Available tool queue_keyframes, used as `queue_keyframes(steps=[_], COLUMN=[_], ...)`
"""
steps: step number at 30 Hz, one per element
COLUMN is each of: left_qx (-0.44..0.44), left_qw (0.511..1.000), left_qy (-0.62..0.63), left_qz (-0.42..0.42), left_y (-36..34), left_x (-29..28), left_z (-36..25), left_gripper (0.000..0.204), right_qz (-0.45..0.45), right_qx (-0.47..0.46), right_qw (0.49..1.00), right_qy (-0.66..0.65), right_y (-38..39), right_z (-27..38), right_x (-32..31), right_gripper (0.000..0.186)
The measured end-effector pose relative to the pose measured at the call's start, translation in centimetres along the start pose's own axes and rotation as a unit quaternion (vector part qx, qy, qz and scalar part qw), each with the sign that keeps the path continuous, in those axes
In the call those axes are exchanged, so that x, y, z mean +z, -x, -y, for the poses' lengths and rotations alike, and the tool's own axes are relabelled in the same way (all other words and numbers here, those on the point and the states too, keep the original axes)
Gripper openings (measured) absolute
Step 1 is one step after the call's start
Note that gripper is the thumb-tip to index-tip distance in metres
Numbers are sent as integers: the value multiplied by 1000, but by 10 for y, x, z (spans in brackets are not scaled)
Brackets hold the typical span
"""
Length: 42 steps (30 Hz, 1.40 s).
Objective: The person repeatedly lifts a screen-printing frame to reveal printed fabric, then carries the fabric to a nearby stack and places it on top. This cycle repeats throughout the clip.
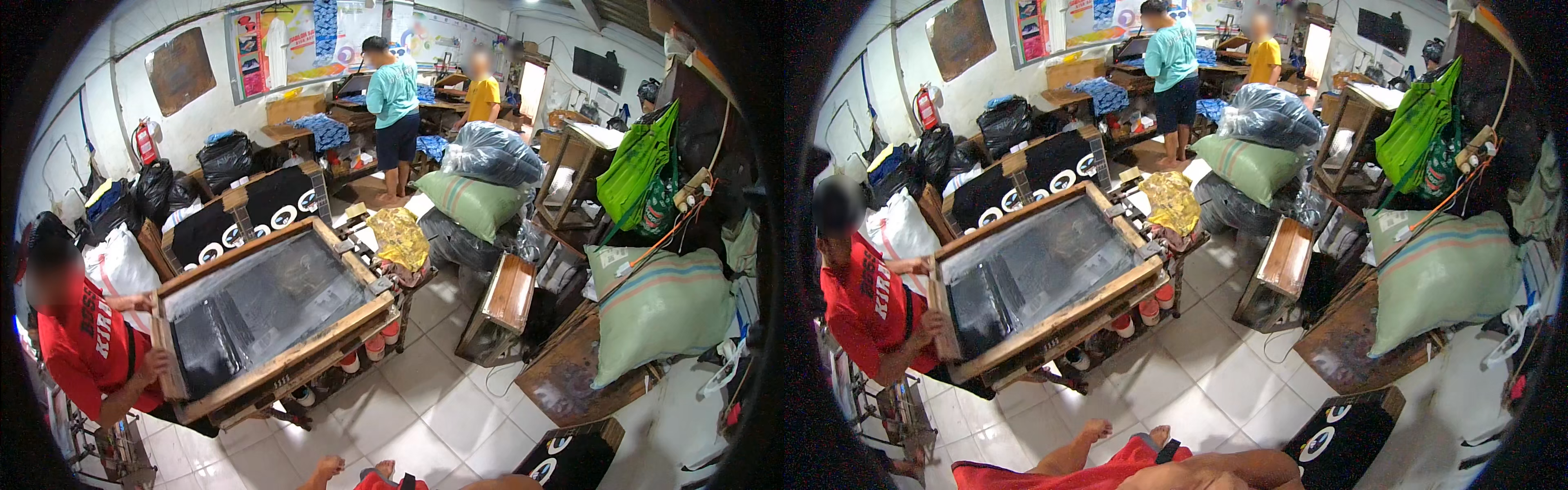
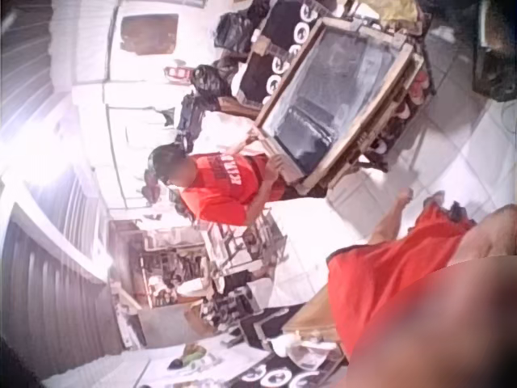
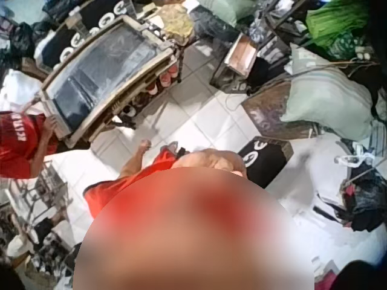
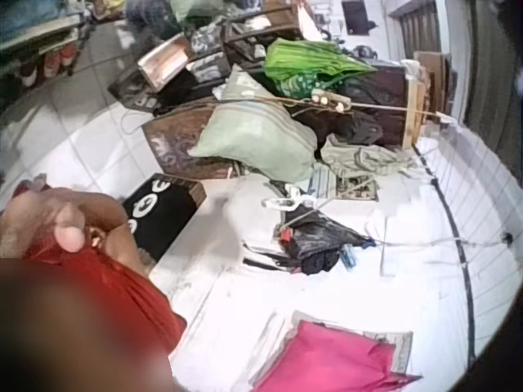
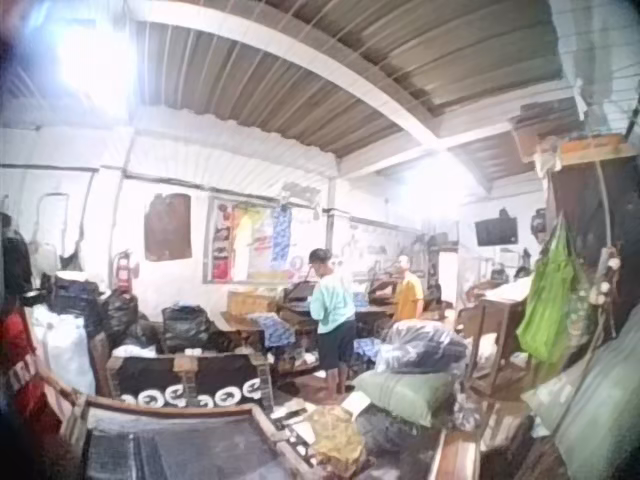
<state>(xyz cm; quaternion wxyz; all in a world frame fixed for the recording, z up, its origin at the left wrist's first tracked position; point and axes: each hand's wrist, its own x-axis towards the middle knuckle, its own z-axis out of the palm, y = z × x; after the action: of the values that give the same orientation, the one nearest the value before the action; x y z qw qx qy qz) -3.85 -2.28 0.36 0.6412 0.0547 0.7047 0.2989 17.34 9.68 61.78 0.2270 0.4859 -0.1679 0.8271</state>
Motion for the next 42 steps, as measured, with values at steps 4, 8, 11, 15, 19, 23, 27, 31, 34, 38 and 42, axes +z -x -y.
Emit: queue_keyframes(steps=[4, 8, 11, 15, 19, 23, 27, 31, 34, 38, 42], left_qx=[155, 240, 287, 191, 140, 76, 124, 298, 338, 398, 430], left_qw=[979, 838, 721, 704, 693, 619, 619, 700, 719, 691, 644], left_qy=[54, 489, 626, 661, 659, 743, 740, 635, 599, 603, 633], left_qz=[-122, -32, -83, -175, -256, -242, -231, -134, -99, -14, -2], left_y=[5, -10, -25, -41, -48, -50, -49, -37, -15, 46, 142], left_x=[2, -37, -81, -98, -103, -104, -102, -114, -121, -118, -81], left_z=[-44, -141, -214, -288, -317, -302, -279, -284, -291, -263, -167], left_gripper=[27, 6, 9, 31, 43, 39, 20, 16, 10, 8, 18], right_qz=[74, -433, -697, -835, -886, -894, -901, -873, -881, -857, -815], right_qx=[129, 83, 9, 26, 36, 59, 56, 81, 75, 79, 139], right_qw=[979, 811, 605, 464, 394, 360, 335, 385, 338, 362, 373], right_qy=[140, 386, 384, 294, 241, 261, 269, 289, 323, 357, 421], right_y=[47, 151, 248, 369, 446, 465, 452, 435, 424, 414, 408], right_z=[66, 95, 97, 90, 83, 89, 105, 110, 108, 98, 87], right_x=[-26, -23, -35, -28, -22, -29, -32, -23, -22, -11, 18], right_gripper=[71, 61, 53, 49, 44, 45, 44, 71, 40, 32, 44])
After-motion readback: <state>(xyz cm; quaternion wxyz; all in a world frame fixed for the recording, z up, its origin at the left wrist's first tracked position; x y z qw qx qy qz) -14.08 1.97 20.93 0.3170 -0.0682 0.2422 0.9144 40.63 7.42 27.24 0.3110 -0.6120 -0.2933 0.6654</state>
